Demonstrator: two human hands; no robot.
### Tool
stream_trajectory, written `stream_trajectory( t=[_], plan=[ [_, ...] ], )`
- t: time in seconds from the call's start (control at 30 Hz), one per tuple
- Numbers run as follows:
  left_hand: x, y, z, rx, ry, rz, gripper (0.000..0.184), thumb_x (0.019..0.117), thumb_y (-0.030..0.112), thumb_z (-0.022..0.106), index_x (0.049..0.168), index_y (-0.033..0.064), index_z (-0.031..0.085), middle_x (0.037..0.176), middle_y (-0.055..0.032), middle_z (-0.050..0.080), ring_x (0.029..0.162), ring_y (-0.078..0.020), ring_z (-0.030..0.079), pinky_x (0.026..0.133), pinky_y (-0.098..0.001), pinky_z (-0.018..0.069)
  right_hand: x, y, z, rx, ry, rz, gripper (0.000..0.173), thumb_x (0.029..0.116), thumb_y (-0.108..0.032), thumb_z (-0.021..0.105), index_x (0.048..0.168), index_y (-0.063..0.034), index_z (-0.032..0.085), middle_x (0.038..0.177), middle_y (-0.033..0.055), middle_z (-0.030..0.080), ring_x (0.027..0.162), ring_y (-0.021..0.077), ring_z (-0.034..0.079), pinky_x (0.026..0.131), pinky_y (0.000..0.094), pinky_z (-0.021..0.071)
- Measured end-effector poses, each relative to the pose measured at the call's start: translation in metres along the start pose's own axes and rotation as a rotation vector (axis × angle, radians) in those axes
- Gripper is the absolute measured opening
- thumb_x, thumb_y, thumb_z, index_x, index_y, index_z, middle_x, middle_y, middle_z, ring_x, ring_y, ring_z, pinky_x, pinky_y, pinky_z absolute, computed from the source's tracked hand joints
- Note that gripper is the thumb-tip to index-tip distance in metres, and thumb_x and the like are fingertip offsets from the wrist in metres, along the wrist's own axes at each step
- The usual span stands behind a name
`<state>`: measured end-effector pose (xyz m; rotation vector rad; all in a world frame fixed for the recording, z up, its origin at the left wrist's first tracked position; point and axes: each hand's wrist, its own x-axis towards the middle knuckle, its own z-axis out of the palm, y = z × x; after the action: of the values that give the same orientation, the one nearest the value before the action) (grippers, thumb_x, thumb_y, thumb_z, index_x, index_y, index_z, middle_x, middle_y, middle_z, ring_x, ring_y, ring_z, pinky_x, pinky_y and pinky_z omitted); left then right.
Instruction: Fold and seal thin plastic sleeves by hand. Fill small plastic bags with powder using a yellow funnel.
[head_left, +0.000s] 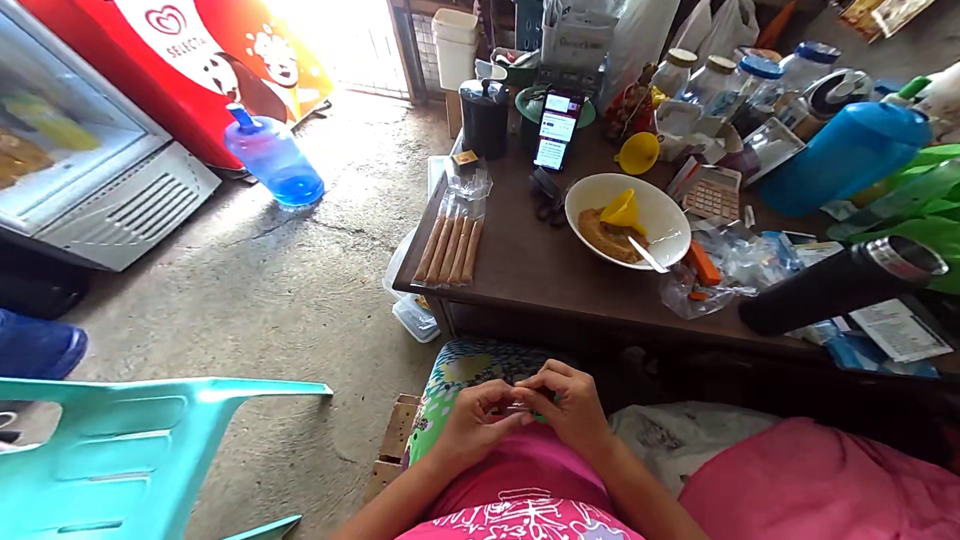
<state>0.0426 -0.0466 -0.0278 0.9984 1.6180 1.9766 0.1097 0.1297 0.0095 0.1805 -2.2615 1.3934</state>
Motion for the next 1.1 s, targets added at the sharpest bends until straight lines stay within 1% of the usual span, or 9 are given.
stream_trajectory(
  t=[0.1, 0.2, 0.33, 0.47, 0.53, 0.77, 0.87, 1.0, 1.1],
  plan=[
    [-0.0001, 0.0023, -0.0007, -0.058, -0.006, -0.03, 0.023, 0.1002, 0.031, 0.066, 0.103, 0.0096, 0.073, 0.094, 0.0079, 0.072, 0.086, -0.0001, 0.068, 0.079, -0.0211, 0.0582, 0.0003, 0.0, 0.0011, -0.034, 0.037, 0.01, 0.022, 0.0888, -0.023, 0.078, 0.083, -0.0017, 0.077, 0.074, 0.0039, 0.064, 0.066, -0.0024, 0.058, 0.062, 0.0087, 0.0485],
    [0.0003, 0.0019, 0.0007, -0.089, 0.047, -0.064, 0.012, 0.0994, 0.013, 0.066, 0.104, 0.0054, 0.073, 0.094, 0.0052, 0.073, 0.084, -0.0032, 0.07, 0.079, -0.0236, 0.0608, 0.0, 0.0018, 0.0027, -0.007, 0.059, 0.059, 0.021, 0.0892, -0.023, 0.078, 0.084, -0.0023, 0.078, 0.074, 0.0022, 0.064, 0.068, -0.0034, 0.058, 0.063, 0.0086, 0.0484],
    [0.0001, 0.0007, 0.0011, -0.101, 0.091, -0.083, 0.01, 0.096, 0.005, 0.068, 0.104, 0.0052, 0.073, 0.095, 0.0059, 0.074, 0.082, -0.0024, 0.07, 0.078, -0.0227, 0.0606, -0.0006, 0.002, 0.0025, 0.04, 0.027, 0.077, 0.02, 0.0914, -0.022, 0.076, 0.087, -0.0029, 0.079, 0.077, 0.0026, 0.066, 0.071, -0.0025, 0.06, 0.066, 0.0093, 0.0497],
    [0.0024, 0.0039, 0.0015, -0.087, 0.167, -0.116, 0.009, 0.0968, 0.006, 0.067, 0.103, 0.0045, 0.072, 0.092, 0.0049, 0.075, 0.079, -0.004, 0.071, 0.075, -0.0239, 0.0615, 0.0013, -0.0006, -0.0032, 0.088, -0.104, 0.096, 0.022, 0.1003, -0.017, 0.064, 0.104, 0.0005, 0.078, 0.09, 0.0084, 0.07, 0.078, 0.0021, 0.065, 0.073, 0.0138, 0.0548],
    [0.0025, 0.0055, 0.0008, -0.078, 0.192, -0.129, 0.009, 0.0964, 0.004, 0.066, 0.103, 0.0034, 0.072, 0.092, 0.004, 0.075, 0.078, -0.005, 0.071, 0.074, -0.0246, 0.062, 0.0007, -0.0008, -0.0056, 0.102, -0.147, 0.11, 0.021, 0.1, -0.01, 0.063, 0.111, 0.0016, 0.076, 0.096, 0.0114, 0.07, 0.079, 0.0053, 0.068, 0.074, 0.0171, 0.0581],
    [0.0014, 0.0018, 0.0028, -0.063, 0.147, -0.135, 0.009, 0.0969, 0.008, 0.067, 0.103, 0.0038, 0.072, 0.092, 0.0045, 0.075, 0.079, -0.0041, 0.071, 0.075, -0.0237, 0.0612, -0.0019, 0.0019, -0.0023, -0.135, -0.019, 0.039, 0.017, 0.0921, -0.018, 0.073, 0.089, -0.0014, 0.077, 0.078, 0.0067, 0.066, 0.07, 0.0025, 0.062, 0.067, 0.0115, 0.0516],
    [0.0012, 0.0008, 0.0033, -0.067, 0.132, -0.127, 0.01, 0.0966, 0.006, 0.067, 0.104, 0.0027, 0.072, 0.093, 0.0037, 0.075, 0.08, -0.0043, 0.071, 0.076, -0.0239, 0.0613, -0.0025, 0.0044, -0.0019, -0.142, -0.019, 0.035, 0.027, 0.097, -0.022, 0.069, 0.083, 0.0009, 0.073, 0.075, 0.007, 0.061, 0.066, 0.0034, 0.056, 0.063, 0.0121, 0.0475],
    [0.002, 0.002, 0.0019, -0.061, 0.164, -0.138, 0.008, 0.0962, 0.005, 0.067, 0.103, 0.003, 0.072, 0.09, 0.0033, 0.075, 0.078, -0.0052, 0.071, 0.075, -0.0244, 0.0614, -0.0022, 0.0052, -0.0046, -0.115, -0.096, 0.005, 0.025, 0.1017, -0.018, 0.062, 0.093, 0.0018, 0.075, 0.083, 0.0099, 0.065, 0.075, 0.007, 0.062, 0.071, 0.0148, 0.0519],
    [0.0004, -0.0002, 0.0016, -0.038, 0.165, -0.126, 0.008, 0.0949, 0.004, 0.067, 0.101, 0.0027, 0.072, 0.09, 0.0033, 0.074, 0.078, -0.0049, 0.071, 0.076, -0.0241, 0.061, -0.0028, 0.0051, -0.0049, -0.108, -0.107, -0.013, 0.02, 0.0997, -0.014, 0.064, 0.099, 0.0012, 0.077, 0.086, 0.011, 0.068, 0.077, 0.0077, 0.065, 0.074, 0.0149, 0.0538]
  ],
)
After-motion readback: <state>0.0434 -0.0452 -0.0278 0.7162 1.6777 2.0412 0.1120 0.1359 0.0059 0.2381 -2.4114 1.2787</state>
